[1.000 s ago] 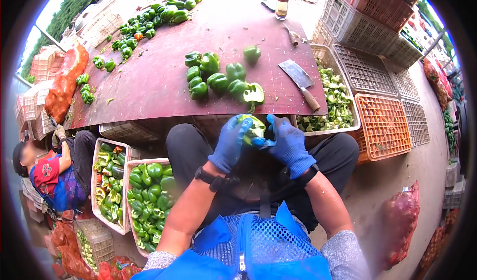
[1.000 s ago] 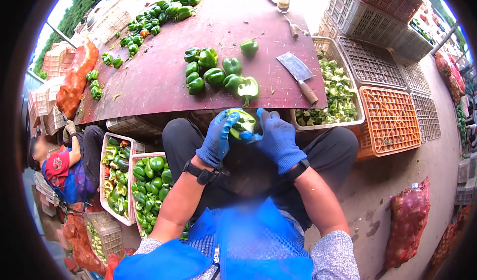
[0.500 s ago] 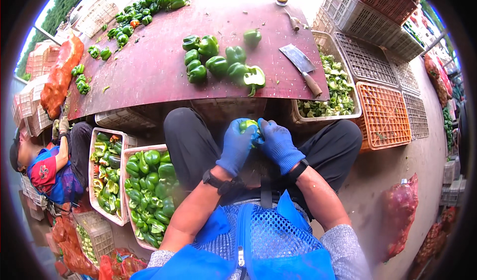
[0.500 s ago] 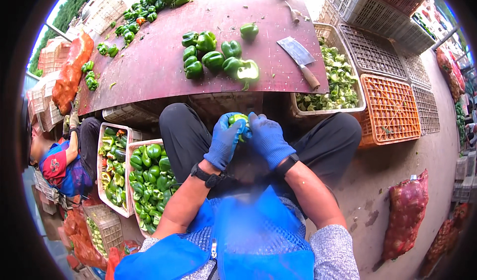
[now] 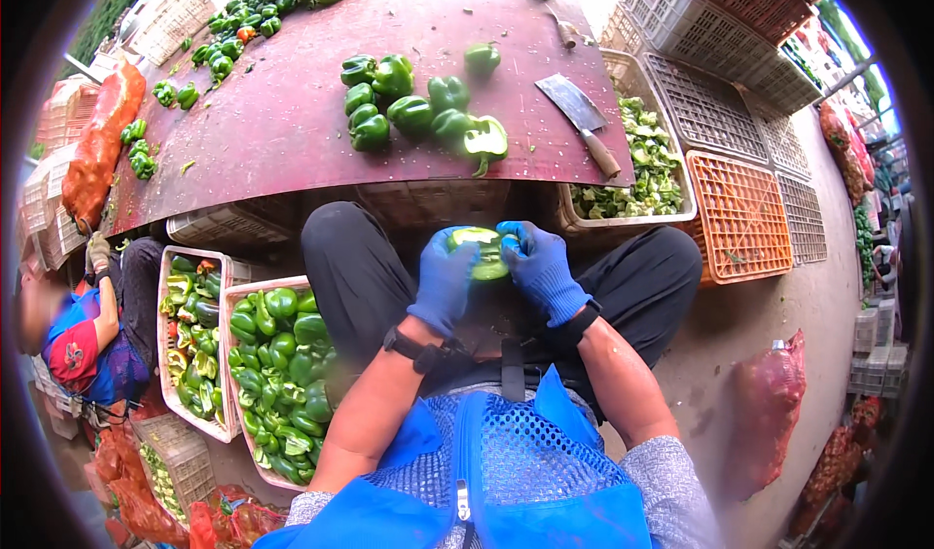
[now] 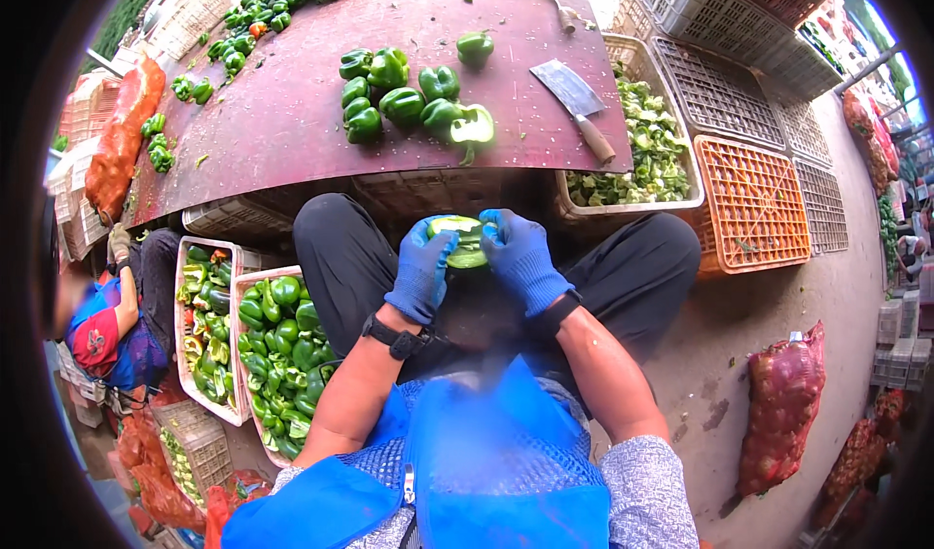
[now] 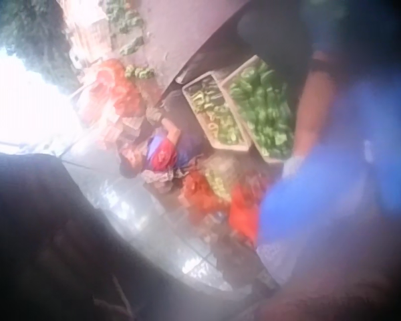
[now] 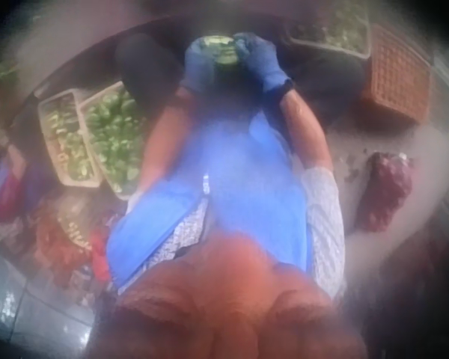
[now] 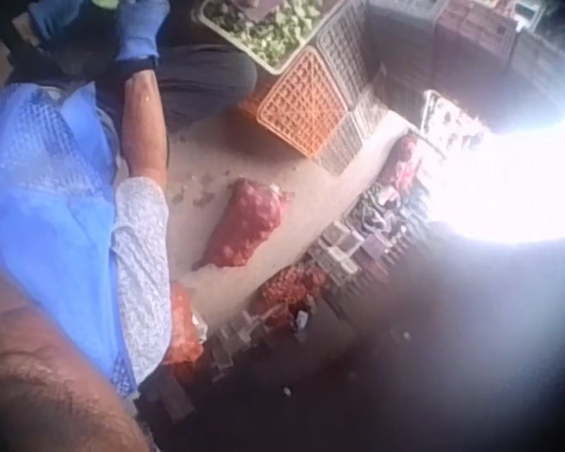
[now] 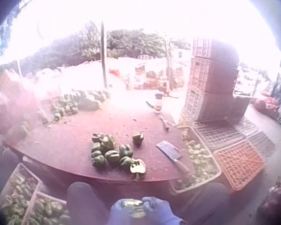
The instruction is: The person removes stems and seeds from green bell peppers by hand and with a cleaver, then places the cleaned peppers into a white basket. The person also discards the removed cores into a separate container.
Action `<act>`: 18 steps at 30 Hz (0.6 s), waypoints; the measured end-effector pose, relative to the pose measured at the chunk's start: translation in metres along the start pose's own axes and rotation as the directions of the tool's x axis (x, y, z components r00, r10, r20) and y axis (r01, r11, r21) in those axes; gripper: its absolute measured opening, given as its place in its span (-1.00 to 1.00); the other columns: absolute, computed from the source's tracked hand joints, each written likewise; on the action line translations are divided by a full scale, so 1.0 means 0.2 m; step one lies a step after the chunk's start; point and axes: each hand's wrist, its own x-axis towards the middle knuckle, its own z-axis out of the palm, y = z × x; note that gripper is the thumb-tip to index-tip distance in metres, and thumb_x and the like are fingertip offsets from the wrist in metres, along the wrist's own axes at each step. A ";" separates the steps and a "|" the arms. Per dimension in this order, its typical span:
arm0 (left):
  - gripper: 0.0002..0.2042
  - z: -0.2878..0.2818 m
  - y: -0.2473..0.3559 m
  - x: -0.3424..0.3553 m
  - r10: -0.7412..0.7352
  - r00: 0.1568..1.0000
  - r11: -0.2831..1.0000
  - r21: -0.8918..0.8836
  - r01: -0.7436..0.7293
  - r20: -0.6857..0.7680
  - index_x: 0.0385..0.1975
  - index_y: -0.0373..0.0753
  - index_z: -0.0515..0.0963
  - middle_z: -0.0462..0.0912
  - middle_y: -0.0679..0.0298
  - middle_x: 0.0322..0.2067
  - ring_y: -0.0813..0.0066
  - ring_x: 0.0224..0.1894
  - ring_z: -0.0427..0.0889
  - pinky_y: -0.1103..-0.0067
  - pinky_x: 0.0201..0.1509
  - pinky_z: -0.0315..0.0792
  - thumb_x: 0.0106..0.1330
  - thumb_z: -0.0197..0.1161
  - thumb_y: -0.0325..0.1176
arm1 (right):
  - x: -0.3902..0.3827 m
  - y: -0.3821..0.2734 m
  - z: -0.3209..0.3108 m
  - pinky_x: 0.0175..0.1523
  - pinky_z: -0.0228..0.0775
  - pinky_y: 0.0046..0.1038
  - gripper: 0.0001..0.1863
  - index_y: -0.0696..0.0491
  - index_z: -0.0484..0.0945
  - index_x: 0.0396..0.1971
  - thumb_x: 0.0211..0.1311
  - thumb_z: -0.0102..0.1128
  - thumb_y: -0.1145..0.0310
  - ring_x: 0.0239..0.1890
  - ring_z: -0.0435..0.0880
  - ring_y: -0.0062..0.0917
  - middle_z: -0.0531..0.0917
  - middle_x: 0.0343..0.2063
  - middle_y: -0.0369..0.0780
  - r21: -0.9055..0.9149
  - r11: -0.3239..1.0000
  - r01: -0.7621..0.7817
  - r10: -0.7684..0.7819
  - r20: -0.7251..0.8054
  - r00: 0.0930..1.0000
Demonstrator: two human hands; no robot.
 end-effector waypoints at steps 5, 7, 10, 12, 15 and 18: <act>-0.74 -0.04 0.00 0.02 -0.047 0.998 0.997 -0.053 0.049 0.037 0.01 -0.36 0.54 0.71 0.12 -0.13 0.32 -0.16 0.76 0.44 -0.04 0.67 0.36 0.11 -0.51 | 0.01 0.00 -0.04 -0.43 0.41 -0.62 -0.75 0.14 0.67 -0.04 0.32 0.24 0.44 -0.53 0.52 -0.80 0.62 -0.51 -0.37 0.152 0.981 -0.123 0.117 0.046 0.992; -0.73 -0.05 0.00 0.02 -0.060 0.997 0.995 -0.073 0.063 0.047 0.02 -0.38 0.53 0.71 0.08 -0.12 0.25 -0.13 0.76 0.39 0.00 0.68 0.34 0.10 -0.51 | 0.02 0.01 -0.08 -0.43 0.47 -0.59 -0.77 0.12 0.65 -0.07 0.32 0.20 0.44 -0.54 0.59 -0.74 0.67 -0.49 -0.30 0.158 0.978 -0.137 0.139 -0.005 0.990; -0.72 -0.10 0.00 0.03 -0.073 0.997 0.990 -0.120 0.075 0.015 0.01 -0.41 0.53 0.72 0.03 -0.13 0.17 -0.13 0.77 0.32 0.01 0.69 0.32 0.11 -0.53 | 0.08 0.10 -0.20 -0.43 0.58 -0.51 -0.83 0.12 0.65 -0.16 0.32 0.17 0.42 -0.55 0.67 -0.64 0.70 -0.49 -0.22 0.171 0.973 -0.156 0.180 -0.141 0.974; -0.72 -0.12 0.00 0.04 -0.080 0.997 0.988 -0.131 0.081 0.014 0.00 -0.41 0.54 0.72 0.01 -0.12 0.16 -0.12 0.77 0.31 0.01 0.69 0.32 0.11 -0.53 | 0.13 0.15 -0.32 -0.42 0.63 -0.47 -0.76 0.08 0.57 -0.01 0.40 0.12 0.36 -0.53 0.71 -0.54 0.70 -0.41 -0.21 0.233 0.927 -0.294 0.332 -0.144 0.932; -0.73 -0.14 -0.03 0.06 -0.093 0.994 0.980 -0.172 0.101 0.056 -0.02 -0.42 0.55 0.73 -0.03 -0.10 0.14 -0.10 0.77 0.30 0.01 0.69 0.33 0.11 -0.52 | 0.19 0.25 -0.45 -0.42 0.67 -0.38 -0.70 0.07 0.45 0.10 0.49 0.03 0.29 -0.43 0.73 -0.45 0.63 -0.26 -0.20 0.417 0.825 -0.381 0.476 -0.148 0.867; -0.73 -0.12 -0.03 0.05 -0.112 0.987 0.970 -0.203 0.133 0.115 -0.01 -0.44 0.56 0.73 -0.02 -0.10 0.15 -0.10 0.77 0.30 0.02 0.69 0.33 0.10 -0.52 | 0.25 0.43 -0.51 -0.38 0.72 -0.28 -0.68 0.08 0.40 0.14 0.52 -0.01 0.26 -0.30 0.73 -0.38 0.52 -0.20 -0.21 0.570 0.725 -0.385 0.554 -0.151 0.819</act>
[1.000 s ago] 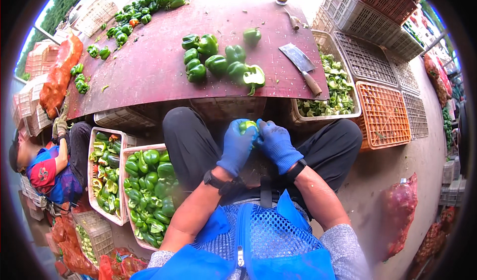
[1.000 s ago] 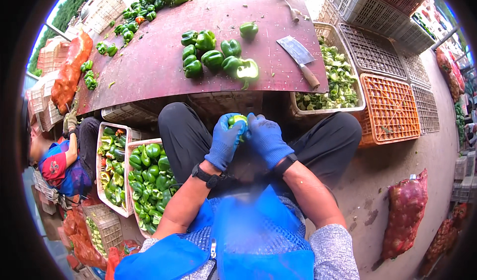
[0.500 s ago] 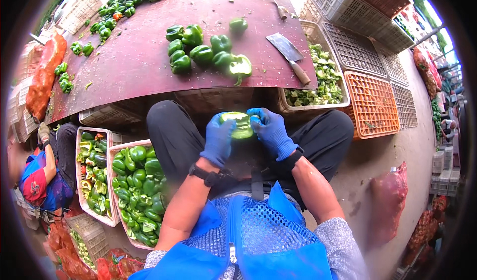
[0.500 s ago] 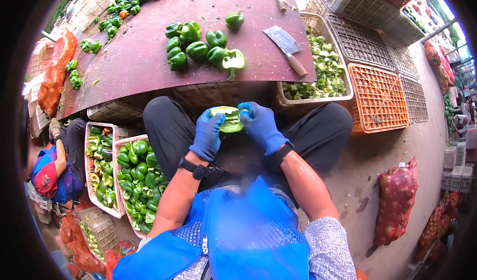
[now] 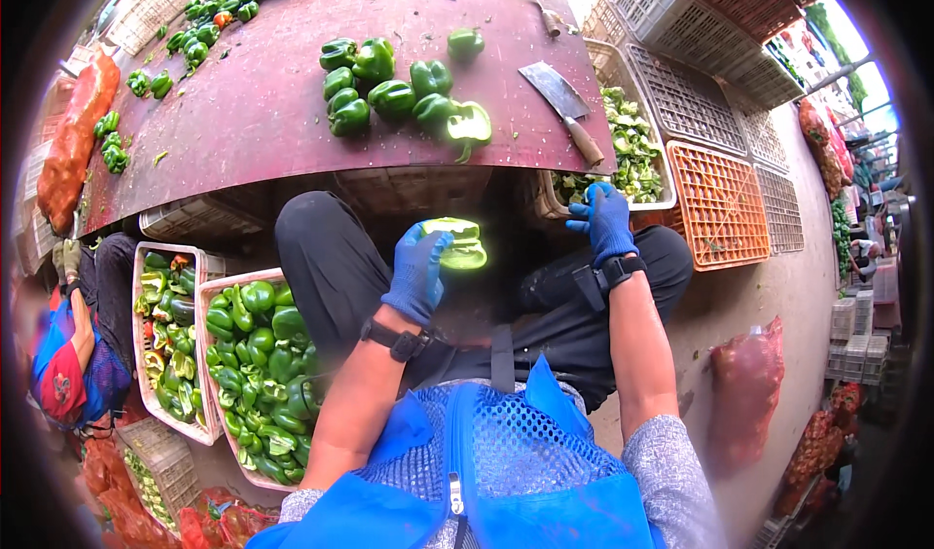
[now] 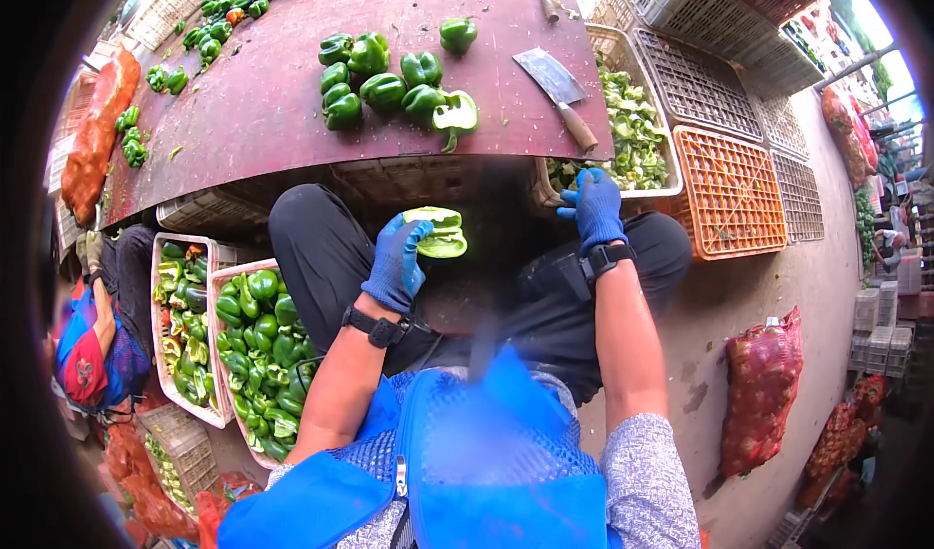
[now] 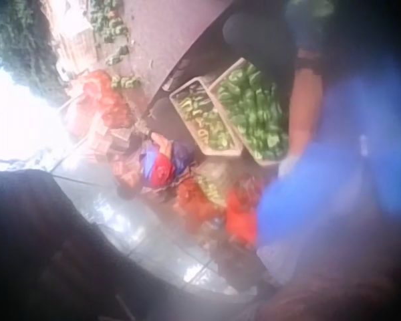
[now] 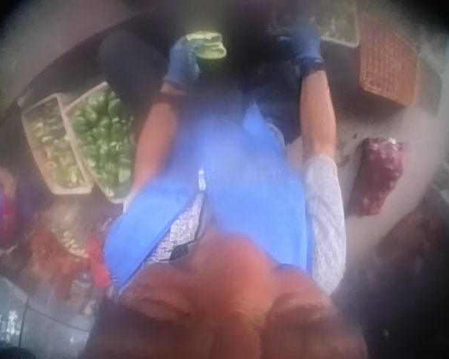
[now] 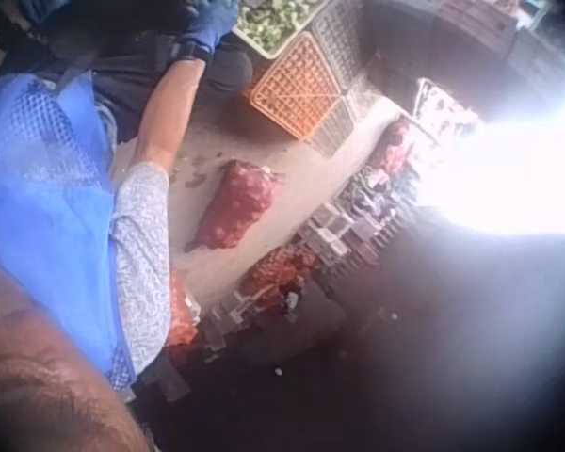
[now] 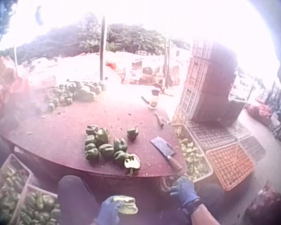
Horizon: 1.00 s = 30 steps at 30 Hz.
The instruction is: The person removes stems and seeds from green bell peppers by hand and with a cleaver, then places the cleaned peppers into a white basket. The person also discards the removed cores into a separate container.
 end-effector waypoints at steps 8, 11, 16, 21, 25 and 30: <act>-0.74 -0.01 0.02 -0.04 0.042 0.999 0.999 -0.025 -0.042 -0.009 -0.03 -0.43 0.58 0.74 0.05 -0.13 0.23 -0.13 0.77 0.39 0.03 0.67 0.33 0.14 -0.50 | 0.04 -0.03 0.05 -0.50 0.61 -0.42 -0.69 0.05 0.51 -0.02 0.48 0.11 0.13 -0.45 0.69 -0.51 0.63 -0.28 -0.24 -0.552 0.828 0.098 -0.145 -0.042 0.989; -0.77 0.01 0.03 -0.03 0.055 0.998 0.998 -0.003 -0.055 -0.034 -0.07 -0.42 0.59 0.74 0.06 -0.15 0.26 -0.14 0.77 0.41 0.03 0.66 0.34 0.14 -0.49 | 0.00 -0.08 0.25 -0.56 0.51 -0.47 -0.61 0.05 0.55 -0.12 0.43 0.18 -0.01 -0.61 0.63 -0.58 0.63 -0.43 -0.27 -0.544 0.823 0.165 -0.166 0.047 0.985; -0.77 -0.03 0.03 -0.04 0.070 0.997 0.998 0.000 -0.070 -0.034 -0.06 -0.44 0.57 0.74 0.02 -0.16 0.25 -0.15 0.77 0.40 0.00 0.67 0.35 0.12 -0.52 | -0.06 -0.27 0.74 -0.56 0.50 -0.41 -0.47 0.10 0.56 -0.20 0.42 0.12 -0.16 -0.62 0.64 -0.52 0.64 -0.47 -0.22 -0.491 0.863 0.118 -0.021 0.198 0.980; -0.79 -0.07 0.02 -0.03 0.087 0.990 0.995 -0.032 -0.091 -0.111 -0.07 -0.43 0.57 0.73 0.02 -0.17 0.26 -0.16 0.77 0.40 -0.01 0.68 0.35 0.15 -0.53 | 0.10 -0.25 0.92 -0.56 0.50 -0.29 -0.37 0.28 0.62 -0.33 0.42 0.03 -0.12 -0.66 0.67 -0.32 0.63 -0.63 -0.07 -0.664 0.731 0.155 -0.088 0.134 0.987; -0.80 -0.09 0.02 -0.04 0.092 0.986 0.996 -0.009 -0.094 -0.138 -0.07 -0.42 0.57 0.74 0.04 -0.17 0.27 -0.18 0.77 0.42 -0.03 0.68 0.36 0.16 -0.53 | 0.15 -0.25 0.91 -0.60 0.50 -0.34 -0.51 0.17 0.56 -0.21 0.44 0.04 -0.05 -0.63 0.65 -0.38 0.62 -0.49 -0.13 -0.566 0.822 0.071 0.012 0.141 0.990; -0.81 -0.10 0.02 -0.02 0.103 0.985 0.995 0.000 -0.105 -0.138 -0.08 -0.42 0.57 0.74 0.05 -0.18 0.28 -0.19 0.77 0.43 -0.06 0.69 0.36 0.17 -0.54 | 0.09 -0.25 0.89 -0.65 0.47 -0.34 -0.62 0.20 0.54 -0.27 0.40 0.01 0.12 -0.64 0.67 -0.33 0.61 -0.49 -0.10 -0.371 0.926 0.066 -0.006 0.160 0.987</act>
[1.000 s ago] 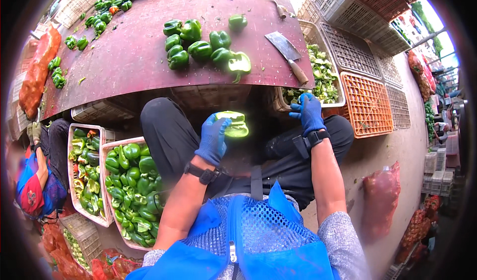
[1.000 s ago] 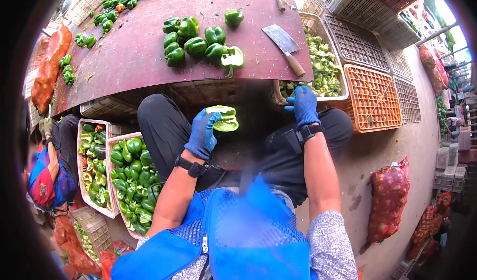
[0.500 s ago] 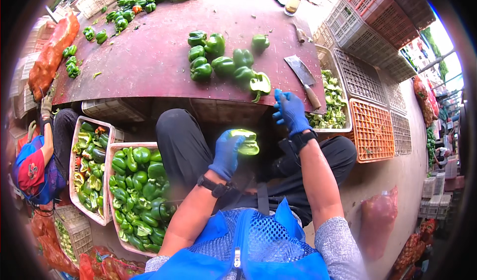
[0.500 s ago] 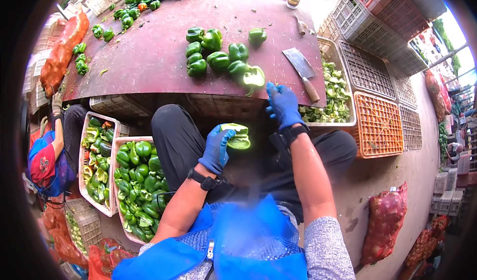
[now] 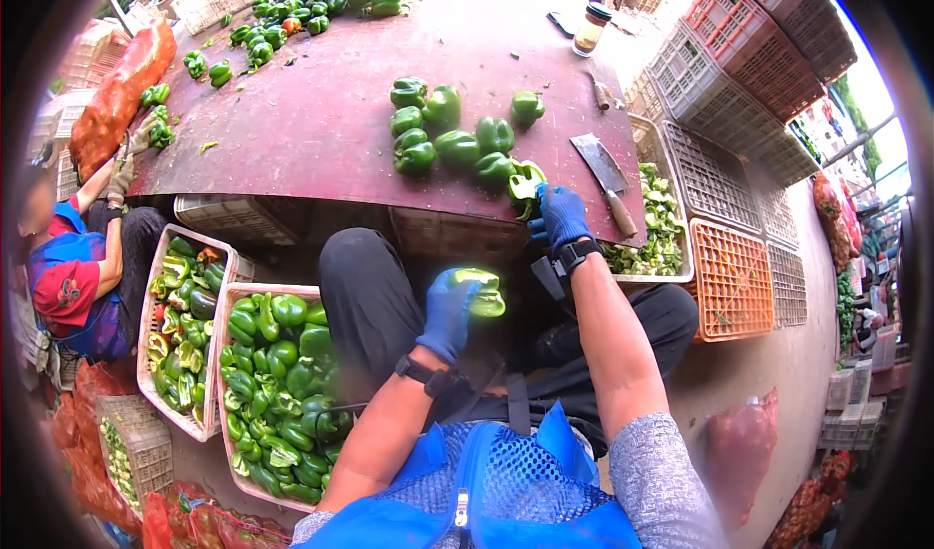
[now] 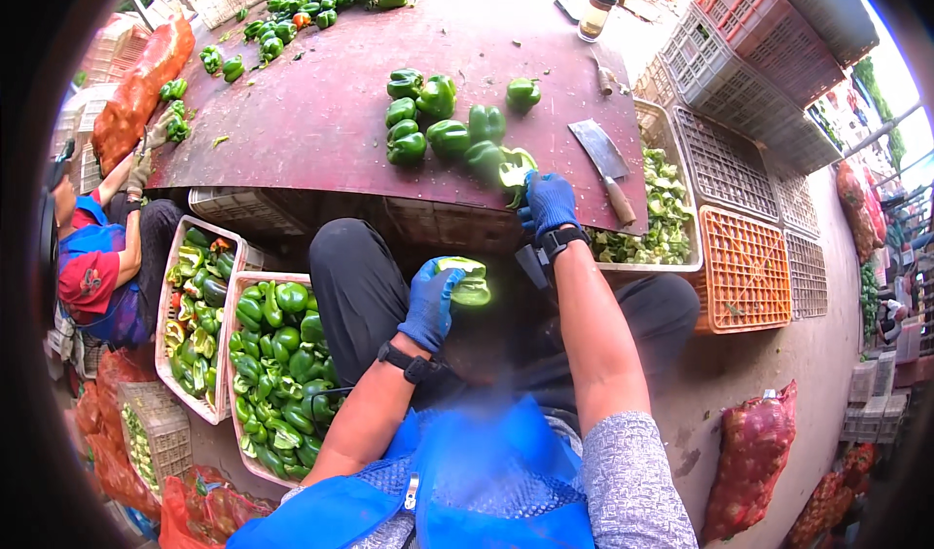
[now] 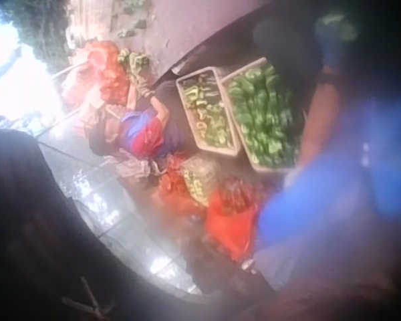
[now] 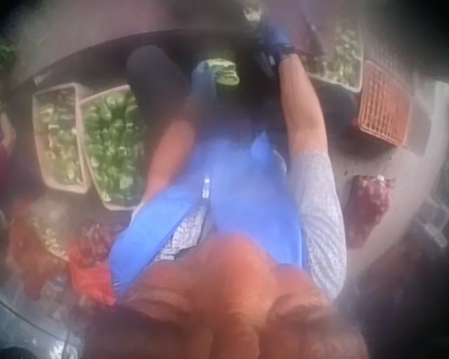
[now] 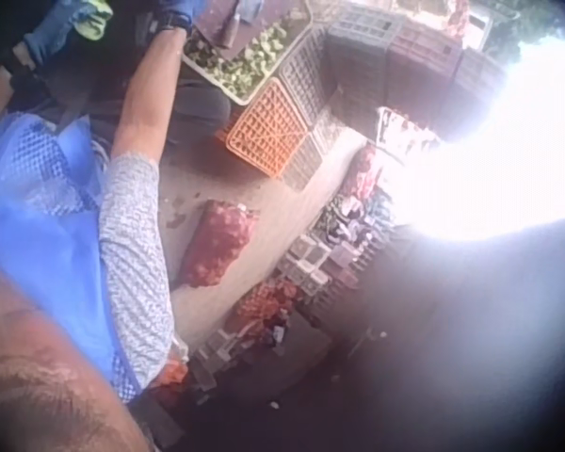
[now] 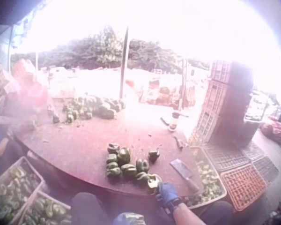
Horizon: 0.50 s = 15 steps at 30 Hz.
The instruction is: The person removes stems and seeds from green bell peppers by hand and with a cleaver, then places the cleaned peppers into a white basket. The person also discards the removed cores into a separate container.
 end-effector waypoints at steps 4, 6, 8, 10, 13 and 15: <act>-0.81 -0.01 -0.04 0.02 0.014 1.000 1.000 0.017 -0.014 -0.024 -0.09 -0.41 0.57 0.74 0.05 -0.21 0.29 -0.22 0.77 0.44 -0.11 0.70 0.35 0.18 -0.54 | 0.08 -0.01 -0.02 -0.53 0.58 -0.27 -0.61 0.15 0.55 -0.10 0.39 0.01 0.11 -0.56 0.67 -0.31 0.62 -0.41 -0.10 -0.001 0.998 -0.067 0.067 0.057 0.996; -0.81 -0.01 -0.03 0.02 0.035 0.999 0.999 0.019 -0.035 -0.024 -0.09 -0.39 0.57 0.74 0.03 -0.22 0.29 -0.26 0.78 0.45 -0.20 0.72 0.35 0.17 -0.53 | 0.12 0.00 -0.02 -0.51 0.60 -0.24 -0.63 0.16 0.55 -0.10 0.39 -0.01 0.15 -0.55 0.68 -0.28 0.63 -0.40 -0.09 0.001 0.997 -0.077 0.077 0.042 0.996; -0.81 -0.01 -0.03 0.02 0.037 0.998 0.999 0.004 -0.037 -0.043 -0.08 -0.39 0.56 0.74 0.04 -0.22 0.29 -0.27 0.78 0.44 -0.21 0.73 0.35 0.17 -0.54 | 0.14 0.04 -0.04 -0.52 0.60 -0.23 -0.64 0.16 0.56 -0.12 0.38 -0.03 0.17 -0.55 0.68 -0.26 0.63 -0.41 -0.07 0.031 0.999 -0.044 0.044 0.027 0.999; -0.82 -0.01 -0.02 0.02 0.043 0.998 0.999 -0.002 -0.043 -0.043 -0.09 -0.39 0.57 0.74 0.05 -0.22 0.29 -0.27 0.78 0.43 -0.18 0.72 0.36 0.17 -0.52 | 0.16 0.10 -0.08 -0.54 0.56 -0.30 -0.68 0.14 0.60 -0.17 0.40 0.03 0.19 -0.58 0.66 -0.36 0.64 -0.45 -0.13 0.093 0.995 0.044 -0.044 -0.001 0.999; -0.84 -0.01 -0.02 0.03 0.039 0.999 0.999 -0.001 -0.039 -0.029 -0.12 -0.39 0.59 0.75 0.06 -0.23 0.29 -0.24 0.77 0.42 -0.11 0.70 0.40 0.19 -0.46 | 0.16 0.22 -0.17 -0.56 0.51 -0.39 -0.73 0.10 0.63 -0.18 0.43 0.13 0.20 -0.60 0.61 -0.50 0.64 -0.49 -0.23 0.160 0.953 0.257 -0.264 0.028 0.964; -0.82 -0.04 0.00 0.04 0.041 0.996 0.999 -0.008 -0.042 -0.074 -0.12 -0.37 0.60 0.75 0.06 -0.24 0.29 -0.26 0.77 0.41 -0.12 0.70 0.43 0.21 -0.39 | -0.01 0.17 -0.19 -0.44 0.44 -0.57 -0.73 0.11 0.66 -0.05 0.47 0.18 0.24 -0.54 0.52 -0.72 0.64 -0.45 -0.39 0.061 0.936 0.348 -0.353 0.195 0.915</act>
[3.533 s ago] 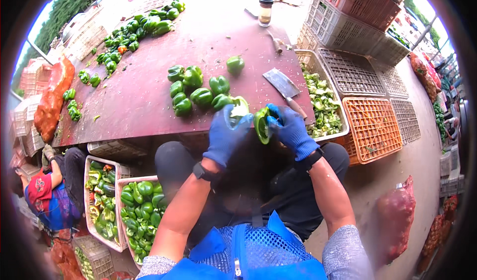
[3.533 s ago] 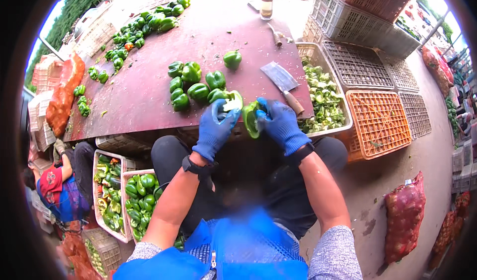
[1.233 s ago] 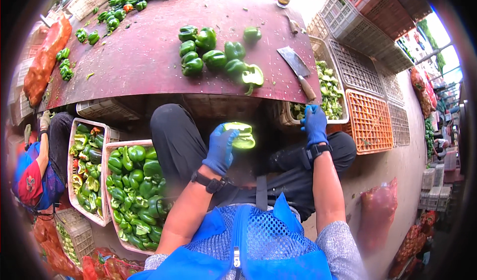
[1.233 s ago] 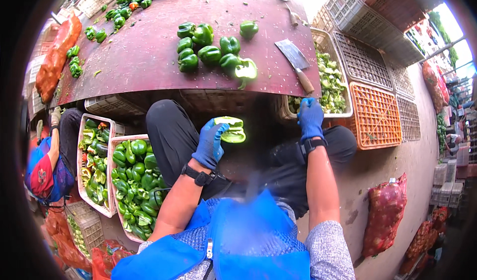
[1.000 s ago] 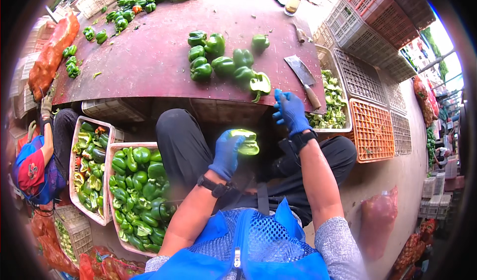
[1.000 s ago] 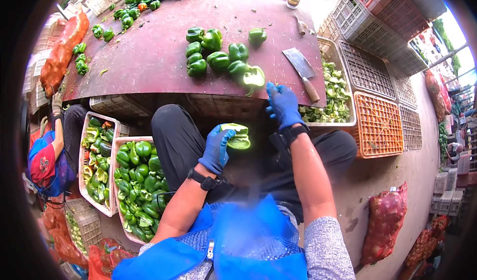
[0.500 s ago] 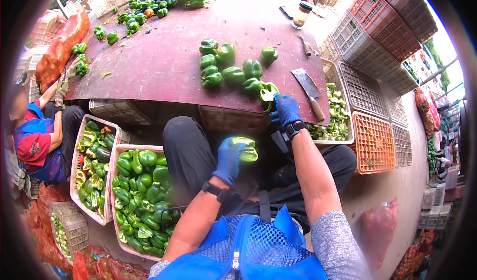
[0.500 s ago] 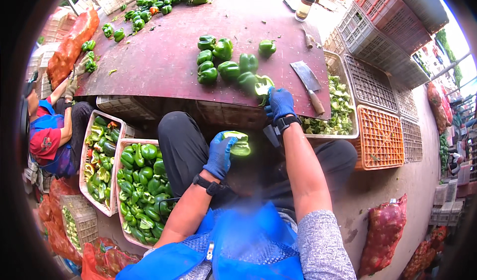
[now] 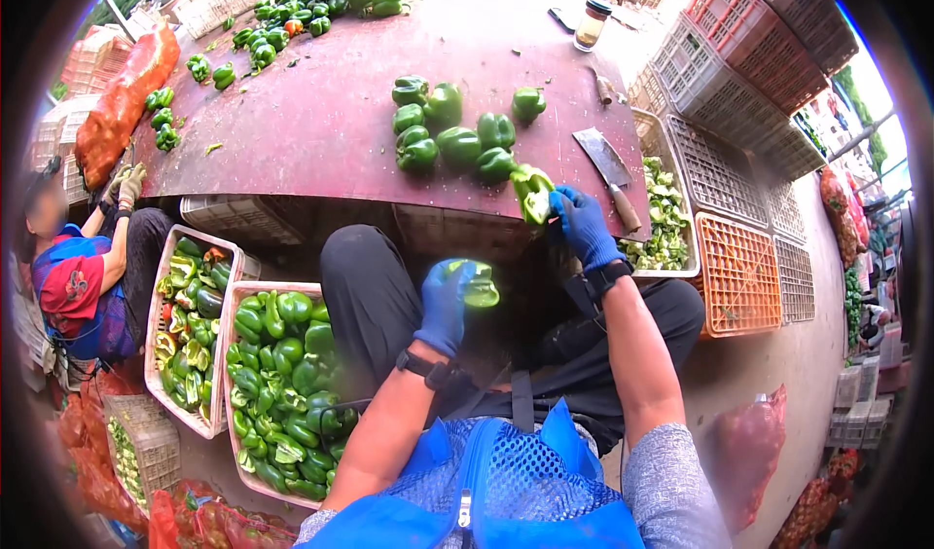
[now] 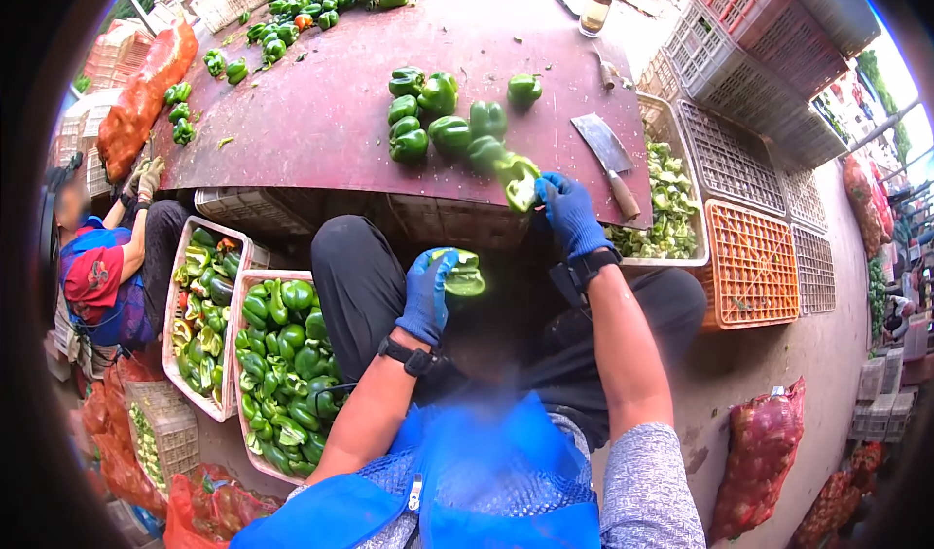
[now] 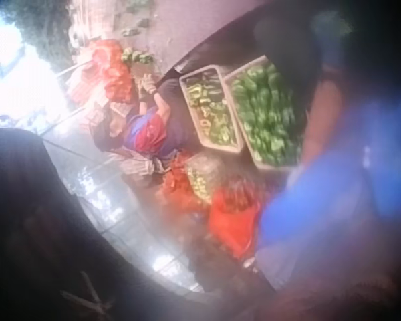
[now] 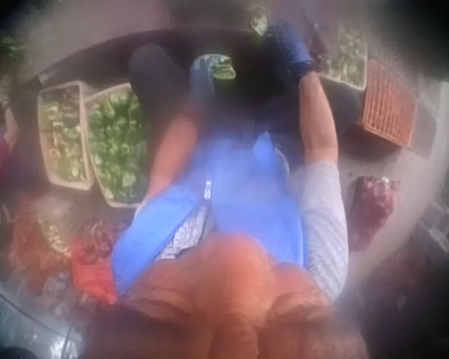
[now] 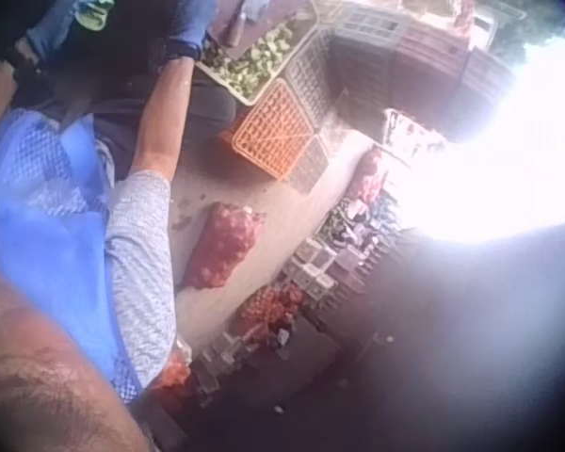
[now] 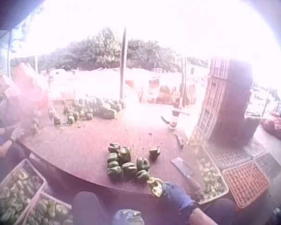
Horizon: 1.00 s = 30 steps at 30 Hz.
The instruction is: The person removes stems and seeds from green bell peppers by hand and with a cleaver, then places the cleaned peppers into a white basket. The person also discards the removed cores into a separate container.
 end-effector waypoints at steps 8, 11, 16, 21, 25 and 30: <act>-0.50 0.04 0.02 0.00 0.055 0.960 0.975 0.191 -0.111 0.276 0.19 -0.33 0.50 0.64 0.32 -0.06 0.61 -0.04 0.58 0.62 0.11 0.48 0.37 0.40 -0.17 | -0.48 -0.07 0.07 0.01 0.55 -0.42 -0.70 0.12 0.64 0.05 0.38 0.21 0.37 -0.20 0.72 -0.49 0.75 -0.24 -0.14 -0.329 0.896 0.298 -0.165 0.376 0.912; -0.49 0.05 0.10 -0.07 -0.075 0.947 0.964 0.266 -0.012 0.312 0.18 -0.33 0.49 0.64 0.26 -0.02 0.55 0.00 0.60 0.59 0.14 0.48 0.33 0.43 -0.21 | -0.51 -0.02 0.10 0.00 0.57 -0.36 -0.69 0.07 0.66 0.03 0.32 0.23 0.39 -0.17 0.74 -0.32 0.74 -0.19 -0.08 -0.461 0.813 0.356 -0.185 0.376 0.908; -0.52 0.03 0.10 -0.08 -0.186 0.925 0.951 0.298 0.084 0.332 0.13 -0.34 0.51 0.65 0.23 -0.03 0.49 0.00 0.63 0.55 0.16 0.50 0.25 0.43 -0.31 | -0.56 -0.01 0.15 -0.03 0.57 -0.22 -0.70 0.05 0.67 -0.04 0.26 0.29 0.30 -0.17 0.71 -0.13 0.69 -0.23 -0.04 -0.581 0.763 0.282 -0.175 0.234 0.956; -0.54 0.03 0.04 -0.07 -0.154 0.935 0.974 0.208 0.090 0.320 0.10 -0.35 0.53 0.65 0.23 -0.04 0.48 -0.02 0.63 0.54 0.15 0.51 0.22 0.42 -0.33 | -0.64 -0.05 0.19 -0.03 0.55 -0.15 -0.60 0.01 0.60 -0.02 0.21 0.33 0.13 -0.15 0.69 -0.06 0.63 -0.19 0.00 -0.700 0.693 0.170 -0.156 0.085 0.984; -0.56 0.00 -0.03 -0.05 -0.094 0.956 0.974 0.225 0.030 0.277 0.08 -0.35 0.53 0.65 0.23 -0.05 0.49 -0.04 0.63 0.55 0.13 0.51 0.24 0.40 -0.33 | -0.71 -0.12 0.20 -0.03 0.57 -0.16 -0.46 0.05 0.58 0.01 0.10 0.43 0.05 -0.14 0.70 -0.06 0.62 -0.16 0.04 -0.724 0.663 0.191 -0.168 0.104 0.980; -0.60 0.00 -0.06 -0.05 -0.097 0.963 0.959 0.284 0.022 0.253 0.04 -0.34 0.52 0.64 0.23 -0.11 0.51 -0.11 0.62 0.59 0.05 0.52 0.24 0.39 -0.33 | -0.72 -0.13 0.22 -0.03 0.58 -0.15 -0.38 0.07 0.54 0.07 0.05 0.46 0.06 -0.11 0.70 -0.05 0.62 -0.15 0.07 -0.786 0.595 0.169 -0.077 0.154 0.985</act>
